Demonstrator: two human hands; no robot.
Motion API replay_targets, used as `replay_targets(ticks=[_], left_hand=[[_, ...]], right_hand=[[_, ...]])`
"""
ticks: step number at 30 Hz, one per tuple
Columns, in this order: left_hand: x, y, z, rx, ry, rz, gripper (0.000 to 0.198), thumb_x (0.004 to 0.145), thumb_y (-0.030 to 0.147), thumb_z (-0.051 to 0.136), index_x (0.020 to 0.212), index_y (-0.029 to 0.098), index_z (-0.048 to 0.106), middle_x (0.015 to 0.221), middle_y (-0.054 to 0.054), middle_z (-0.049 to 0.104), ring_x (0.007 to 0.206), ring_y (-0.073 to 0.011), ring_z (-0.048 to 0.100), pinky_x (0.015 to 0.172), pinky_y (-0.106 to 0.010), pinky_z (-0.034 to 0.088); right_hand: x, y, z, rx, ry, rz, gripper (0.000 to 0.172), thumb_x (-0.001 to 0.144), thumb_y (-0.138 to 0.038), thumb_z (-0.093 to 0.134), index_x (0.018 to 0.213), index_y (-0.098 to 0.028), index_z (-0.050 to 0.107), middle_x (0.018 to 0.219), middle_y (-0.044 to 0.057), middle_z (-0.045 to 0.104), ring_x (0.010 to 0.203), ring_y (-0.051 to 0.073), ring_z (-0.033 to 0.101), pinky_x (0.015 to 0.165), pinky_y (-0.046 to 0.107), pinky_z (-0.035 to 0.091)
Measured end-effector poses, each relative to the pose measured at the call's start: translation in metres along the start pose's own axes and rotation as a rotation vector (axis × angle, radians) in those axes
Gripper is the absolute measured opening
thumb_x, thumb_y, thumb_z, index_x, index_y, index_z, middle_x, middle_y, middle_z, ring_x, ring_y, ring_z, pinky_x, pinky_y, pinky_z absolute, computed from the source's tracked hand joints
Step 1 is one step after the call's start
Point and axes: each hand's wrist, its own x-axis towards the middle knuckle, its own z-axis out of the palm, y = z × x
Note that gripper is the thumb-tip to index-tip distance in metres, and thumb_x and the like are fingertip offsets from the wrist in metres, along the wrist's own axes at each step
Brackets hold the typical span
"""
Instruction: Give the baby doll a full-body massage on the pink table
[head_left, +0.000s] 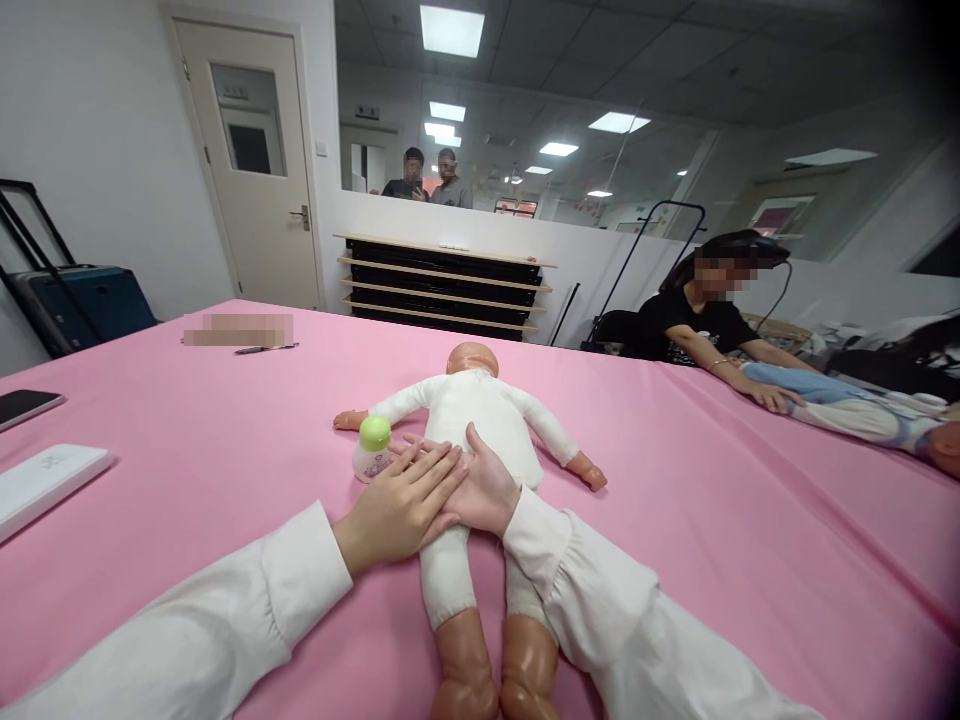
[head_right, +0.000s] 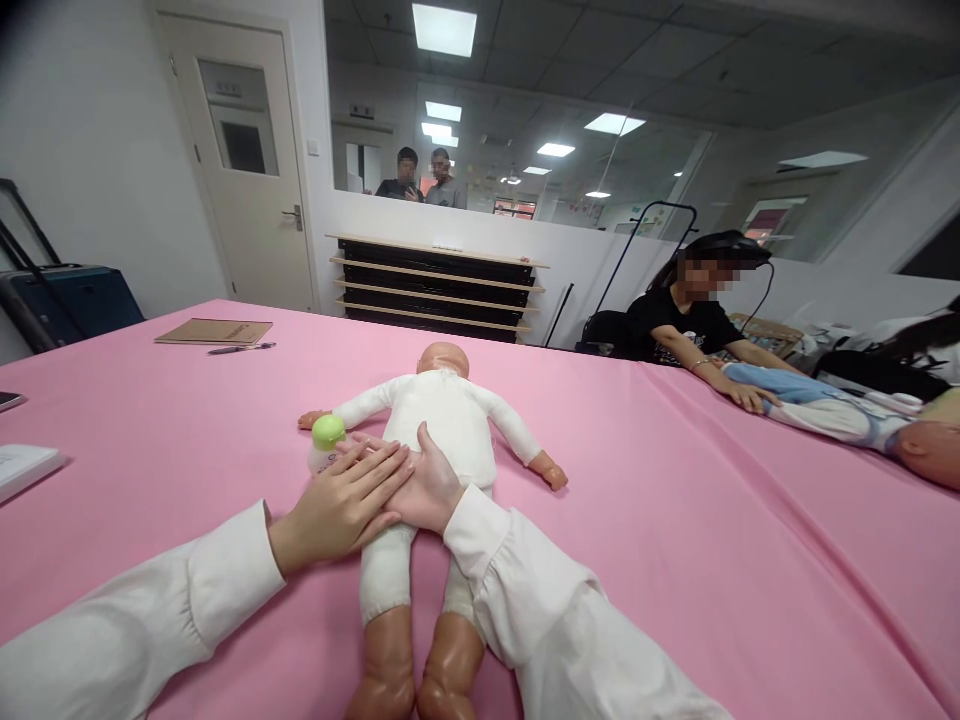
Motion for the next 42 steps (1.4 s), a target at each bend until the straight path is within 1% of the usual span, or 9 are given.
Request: replay_targets(ticks=[3,6,9,13,20,26,33,40,42], left_hand=[[0.0,0.005,-0.005,-0.021,0.059,0.054,0.032,0.087,0.022,0.045,0.114,0.008,0.056,0.118,-0.01,0.061,0.114,-0.0239,0.053,0.099,-0.039,0.038],[0.007,0.011,-0.012,-0.144,0.093,0.168,0.032,0.084,0.015,0.046,0.114,0.01,0.055,0.118,-0.008,0.061,0.116,-0.0205,0.051,0.102,-0.037,0.038],[0.022,0.012,-0.01,-0.229,0.085,0.116,0.04,0.085,0.013,0.04,0.124,0.01,0.046,0.127,-0.009,0.054,0.126,-0.0188,0.041,0.104,-0.039,0.035],[0.048,0.001,0.012,-0.237,-0.045,-0.188,0.048,0.09,0.023,0.034,0.137,0.012,0.028,0.143,-0.012,0.034,0.135,-0.0231,0.021,0.106,-0.047,0.029],[0.056,-0.017,0.057,-0.498,-0.377,-0.216,0.048,0.093,0.043,0.025,0.14,0.031,0.021,0.147,0.001,0.025,0.137,-0.0189,0.017,0.11,-0.053,0.015],[0.037,-0.021,0.064,-0.531,-0.404,-0.334,0.048,0.093,0.045,0.027,0.138,0.032,0.026,0.148,0.001,0.022,0.138,-0.0216,0.012,0.109,-0.055,0.012],[0.032,-0.019,0.068,-0.447,-0.258,-0.387,0.041,0.092,0.029,0.031,0.13,0.022,0.043,0.14,-0.004,0.04,0.132,-0.0201,0.03,0.108,-0.049,0.026],[0.028,-0.017,0.068,-0.244,0.088,-0.447,0.03,0.084,0.018,0.04,0.101,0.014,0.064,0.104,-0.007,0.068,0.1,-0.0204,0.06,0.09,-0.038,0.047],[0.029,-0.017,0.065,-0.234,0.109,-0.414,0.032,0.084,0.018,0.04,0.108,0.014,0.06,0.109,-0.008,0.066,0.103,-0.0217,0.058,0.093,-0.041,0.045]], right_hand=[[0.003,-0.018,0.0,0.275,-0.114,0.007,0.079,0.083,-0.071,0.012,0.128,-0.013,0.042,0.136,0.012,0.039,0.128,0.022,0.037,0.109,0.043,0.026],[0.0,-0.034,-0.007,0.284,-0.069,-0.047,0.071,0.087,-0.064,0.01,0.126,-0.015,0.042,0.136,0.011,0.04,0.127,0.02,0.039,0.109,0.042,0.026],[-0.007,-0.051,-0.023,-0.233,0.228,-0.229,0.054,0.089,-0.055,0.03,0.123,-0.017,0.048,0.13,0.01,0.047,0.123,0.021,0.043,0.107,0.044,0.029],[-0.013,-0.059,-0.052,-0.913,0.492,-0.457,0.045,0.084,-0.035,0.047,0.127,-0.018,0.048,0.136,0.007,0.041,0.129,0.02,0.033,0.112,0.042,0.022],[-0.021,-0.017,-0.08,-1.355,0.314,-0.147,0.05,0.089,-0.028,0.035,0.137,-0.015,0.036,0.142,0.007,0.029,0.135,0.021,0.022,0.111,0.052,0.011],[-0.038,0.004,-0.1,-1.306,0.322,-0.183,0.05,0.091,-0.043,0.033,0.135,-0.02,0.039,0.144,0.005,0.025,0.136,0.021,0.016,0.111,0.052,0.009],[-0.046,0.013,-0.116,-1.193,0.376,-0.304,0.048,0.09,-0.046,0.033,0.129,-0.022,0.047,0.142,0.004,0.03,0.135,0.022,0.021,0.111,0.05,0.013],[-0.056,0.012,-0.118,-1.286,0.802,-0.393,0.04,0.089,-0.037,0.033,0.109,-0.018,0.063,0.118,0.009,0.057,0.115,0.024,0.05,0.101,0.047,0.035],[-0.057,0.008,-0.112,-1.326,0.774,-0.429,0.04,0.088,-0.039,0.036,0.112,-0.019,0.061,0.123,0.009,0.054,0.117,0.024,0.047,0.104,0.047,0.031]])
